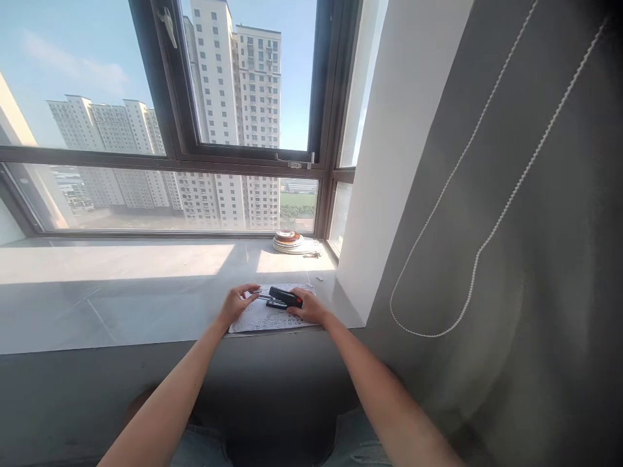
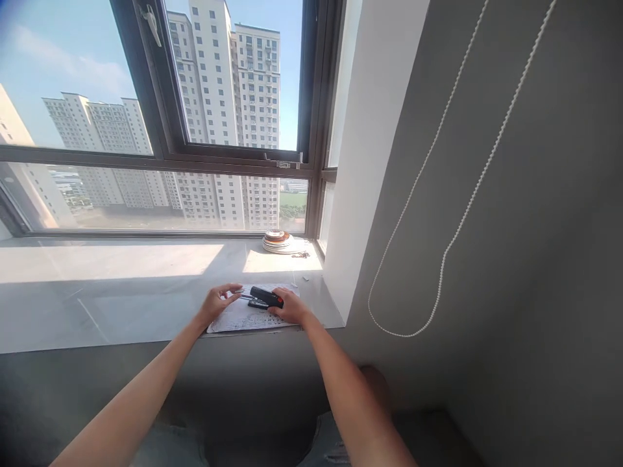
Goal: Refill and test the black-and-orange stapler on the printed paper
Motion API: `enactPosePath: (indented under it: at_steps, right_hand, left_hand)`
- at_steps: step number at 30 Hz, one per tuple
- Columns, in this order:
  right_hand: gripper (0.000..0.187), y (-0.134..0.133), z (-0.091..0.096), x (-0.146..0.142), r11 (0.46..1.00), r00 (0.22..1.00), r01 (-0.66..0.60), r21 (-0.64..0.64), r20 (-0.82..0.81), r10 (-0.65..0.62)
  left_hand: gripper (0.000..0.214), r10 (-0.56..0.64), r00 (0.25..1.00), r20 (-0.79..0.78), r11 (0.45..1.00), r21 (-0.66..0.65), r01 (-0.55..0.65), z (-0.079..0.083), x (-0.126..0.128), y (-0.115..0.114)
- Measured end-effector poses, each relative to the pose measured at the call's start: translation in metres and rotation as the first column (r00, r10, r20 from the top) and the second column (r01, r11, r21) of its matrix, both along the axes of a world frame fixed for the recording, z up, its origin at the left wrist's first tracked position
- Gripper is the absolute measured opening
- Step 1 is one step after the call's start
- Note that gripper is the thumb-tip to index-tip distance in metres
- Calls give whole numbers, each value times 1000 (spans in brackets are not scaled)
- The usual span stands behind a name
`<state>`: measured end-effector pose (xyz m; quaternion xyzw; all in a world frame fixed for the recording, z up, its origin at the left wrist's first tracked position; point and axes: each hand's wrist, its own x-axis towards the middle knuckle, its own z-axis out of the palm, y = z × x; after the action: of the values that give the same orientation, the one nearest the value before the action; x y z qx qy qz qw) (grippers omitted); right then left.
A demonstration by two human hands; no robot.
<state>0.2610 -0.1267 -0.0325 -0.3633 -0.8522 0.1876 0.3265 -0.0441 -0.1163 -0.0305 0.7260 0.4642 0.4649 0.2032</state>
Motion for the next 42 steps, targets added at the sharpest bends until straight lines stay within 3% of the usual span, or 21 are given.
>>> enactPosePath:
  at_steps: [9,42]
  right_hand:
    - [33,5,0,2,1000,1000,-10,6,-25,10]
    - [33,3,4,5,999,999,-36,-31,-41,35]
  left_hand:
    - [27,-126,984,-124,992,-27,124,8,1,-5]
    - [29,-170,971,-169,985,-48,164,11,3,-7]
